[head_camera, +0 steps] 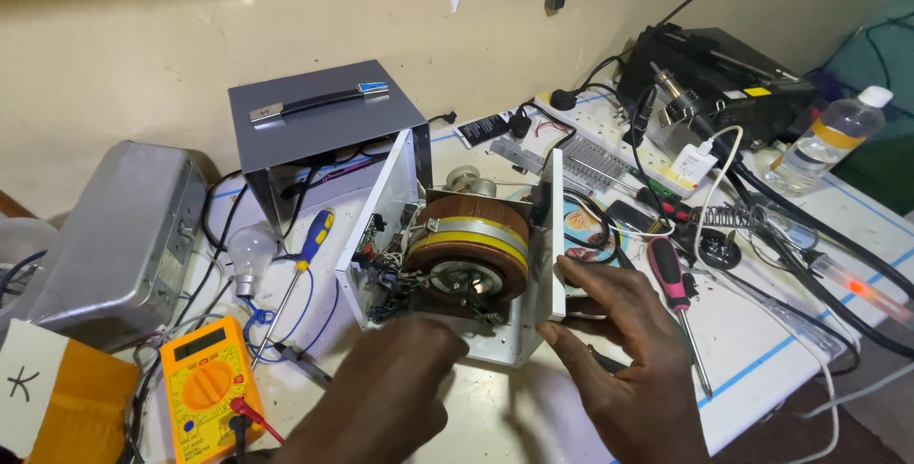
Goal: The person is adjusting the internal components of a voltage stabilizer and then fitting the metal outer casing.
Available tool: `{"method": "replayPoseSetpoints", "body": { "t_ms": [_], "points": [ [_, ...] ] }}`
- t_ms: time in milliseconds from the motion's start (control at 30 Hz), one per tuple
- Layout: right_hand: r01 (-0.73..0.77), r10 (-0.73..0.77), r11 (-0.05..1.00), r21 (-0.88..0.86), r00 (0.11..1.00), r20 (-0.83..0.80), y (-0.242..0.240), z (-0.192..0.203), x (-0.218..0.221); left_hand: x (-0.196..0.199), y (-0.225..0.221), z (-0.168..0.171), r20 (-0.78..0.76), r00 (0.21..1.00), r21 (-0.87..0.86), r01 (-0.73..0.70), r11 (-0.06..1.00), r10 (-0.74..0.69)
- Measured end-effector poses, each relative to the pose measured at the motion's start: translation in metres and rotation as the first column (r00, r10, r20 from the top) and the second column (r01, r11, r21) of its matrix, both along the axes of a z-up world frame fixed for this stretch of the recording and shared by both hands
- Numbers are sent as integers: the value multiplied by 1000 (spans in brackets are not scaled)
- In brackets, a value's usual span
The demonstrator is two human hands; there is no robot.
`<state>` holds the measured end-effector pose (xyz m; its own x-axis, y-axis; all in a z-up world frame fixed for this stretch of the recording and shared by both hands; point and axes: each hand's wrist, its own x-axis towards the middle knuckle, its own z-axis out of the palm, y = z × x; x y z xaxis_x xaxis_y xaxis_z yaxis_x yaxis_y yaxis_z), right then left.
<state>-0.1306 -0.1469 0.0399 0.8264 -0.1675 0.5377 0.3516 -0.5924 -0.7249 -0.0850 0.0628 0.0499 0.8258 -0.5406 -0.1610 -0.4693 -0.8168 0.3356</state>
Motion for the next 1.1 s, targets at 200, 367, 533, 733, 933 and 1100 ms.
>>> {"method": "replayPoseSetpoints", "body": {
  "t_ms": [200,367,533,733,933,1100],
  "points": [
    [-90,101,994,-60,973,208,-6,24,16,45,-27,38,561,811,-537,203,819,167],
    [-295,244,933,208,939,242,-16,1,36,72,-59,10,543,831,-370,107,923,121],
    [-361,323,909,206,925,198,-11,-7,29,74,-61,0,700,707,-236,97,967,100],
    [-309,260,931,195,935,240,-4,-7,27,76,-57,-4,697,716,-203,159,966,29],
    [-322,267,924,204,929,256,-4,-10,29,71,-63,-4,700,709,-204,80,976,88],
    [-327,274,929,175,923,271,-7,-10,31,73,-65,-1,691,714,-266,106,958,112]
  ]
}}
